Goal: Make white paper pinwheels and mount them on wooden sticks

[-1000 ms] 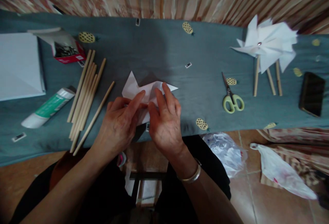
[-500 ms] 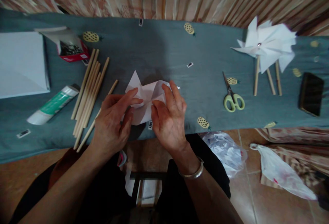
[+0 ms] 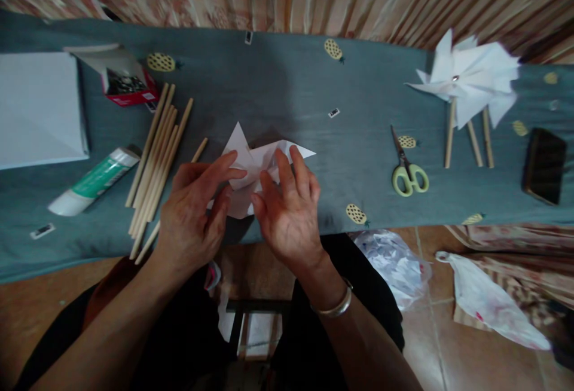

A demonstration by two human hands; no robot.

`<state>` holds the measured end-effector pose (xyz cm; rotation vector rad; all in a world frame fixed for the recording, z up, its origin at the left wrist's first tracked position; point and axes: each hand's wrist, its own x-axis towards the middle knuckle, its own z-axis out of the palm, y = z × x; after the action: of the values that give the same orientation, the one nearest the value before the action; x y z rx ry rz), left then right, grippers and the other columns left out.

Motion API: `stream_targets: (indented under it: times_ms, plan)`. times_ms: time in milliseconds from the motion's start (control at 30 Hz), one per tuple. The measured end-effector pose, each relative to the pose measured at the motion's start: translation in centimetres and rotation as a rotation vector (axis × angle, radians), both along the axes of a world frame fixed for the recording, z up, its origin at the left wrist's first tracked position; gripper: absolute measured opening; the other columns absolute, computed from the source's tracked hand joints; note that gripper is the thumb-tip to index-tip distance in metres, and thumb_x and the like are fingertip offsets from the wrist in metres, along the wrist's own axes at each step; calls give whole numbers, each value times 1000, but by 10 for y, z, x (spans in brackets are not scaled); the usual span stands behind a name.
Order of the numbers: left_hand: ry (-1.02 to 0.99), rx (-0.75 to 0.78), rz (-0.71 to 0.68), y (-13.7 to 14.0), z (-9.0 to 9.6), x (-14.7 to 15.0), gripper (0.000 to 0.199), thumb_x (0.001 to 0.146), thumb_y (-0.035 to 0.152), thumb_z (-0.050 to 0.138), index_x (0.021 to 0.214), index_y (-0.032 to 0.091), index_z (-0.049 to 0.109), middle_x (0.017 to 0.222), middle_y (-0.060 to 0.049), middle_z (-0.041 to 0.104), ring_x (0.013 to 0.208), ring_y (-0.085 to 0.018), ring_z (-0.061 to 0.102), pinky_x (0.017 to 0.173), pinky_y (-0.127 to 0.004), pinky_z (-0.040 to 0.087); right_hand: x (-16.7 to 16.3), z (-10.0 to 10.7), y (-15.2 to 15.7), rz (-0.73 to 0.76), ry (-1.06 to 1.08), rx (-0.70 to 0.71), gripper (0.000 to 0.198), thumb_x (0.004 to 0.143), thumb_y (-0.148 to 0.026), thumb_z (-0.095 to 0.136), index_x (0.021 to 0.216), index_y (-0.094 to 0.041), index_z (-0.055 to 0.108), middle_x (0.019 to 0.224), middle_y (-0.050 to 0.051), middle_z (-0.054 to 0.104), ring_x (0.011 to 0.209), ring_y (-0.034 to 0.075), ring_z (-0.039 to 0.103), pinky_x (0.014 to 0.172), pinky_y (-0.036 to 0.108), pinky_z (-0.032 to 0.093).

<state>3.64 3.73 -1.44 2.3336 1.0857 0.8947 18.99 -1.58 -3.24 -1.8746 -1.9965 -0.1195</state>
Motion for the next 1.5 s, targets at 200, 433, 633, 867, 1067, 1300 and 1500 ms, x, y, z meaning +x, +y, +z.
stream_targets:
  times_ms: [200, 433, 633, 867, 1067, 1300, 1500]
  plan:
    - [7, -18, 11, 0, 1, -1, 44, 92, 16, 44, 136, 21, 44, 109, -5, 70, 102, -21, 56, 93, -41, 45, -3, -7, -4, -3, -75, 21, 42, 97, -44, 40, 121, -16, 58, 143, 17, 49, 143, 33, 28, 103, 49, 35]
    - [1, -26, 21, 1, 2, 0, 43, 94, 19, 43, 137, 20, 44, 107, -6, 70, 103, -22, 56, 93, -41, 45, -2, -7, -3, 9, -62, -25, 44, 97, -47, 38, 124, -16, 57, 144, 16, 47, 145, 31, 24, 107, 50, 30]
    - [-25, -8, 42, 0, 4, 1, 40, 95, 19, 43, 135, 19, 46, 106, -5, 71, 103, -21, 56, 92, -40, 46, -2, -10, -3, 3, -43, -27, 45, 97, -46, 36, 125, -16, 56, 147, 19, 42, 146, 31, 20, 108, 52, 29]
    - [-115, 27, 11, -14, 25, -3, 32, 93, 17, 50, 125, 20, 56, 104, -4, 71, 98, -18, 58, 87, -36, 49, 0, -8, -1, 39, -71, 2, 42, 99, -41, 36, 120, -13, 59, 145, 19, 43, 146, 31, 20, 109, 51, 31]
    - [-156, 29, -26, -21, 34, -14, 14, 91, 18, 56, 100, 19, 67, 89, -3, 72, 85, -18, 62, 80, -35, 51, -1, -9, -1, 42, -77, 39, 40, 99, -36, 34, 119, -13, 60, 143, 20, 46, 145, 31, 24, 107, 52, 34]
    - [-156, -21, -108, -29, 28, -9, 20, 92, 22, 55, 76, 16, 65, 67, -3, 64, 65, -14, 60, 63, -28, 49, -2, -10, -2, 18, -66, 64, 35, 100, -33, 34, 120, -19, 59, 144, 13, 48, 144, 31, 28, 107, 47, 36]
    - [-92, -72, -242, -46, 7, 16, 23, 91, 21, 53, 72, 15, 65, 71, -5, 66, 68, -17, 60, 66, -29, 49, 4, -20, -1, 42, -61, 36, 37, 100, -34, 32, 123, -22, 58, 146, 12, 45, 146, 32, 24, 108, 52, 35]
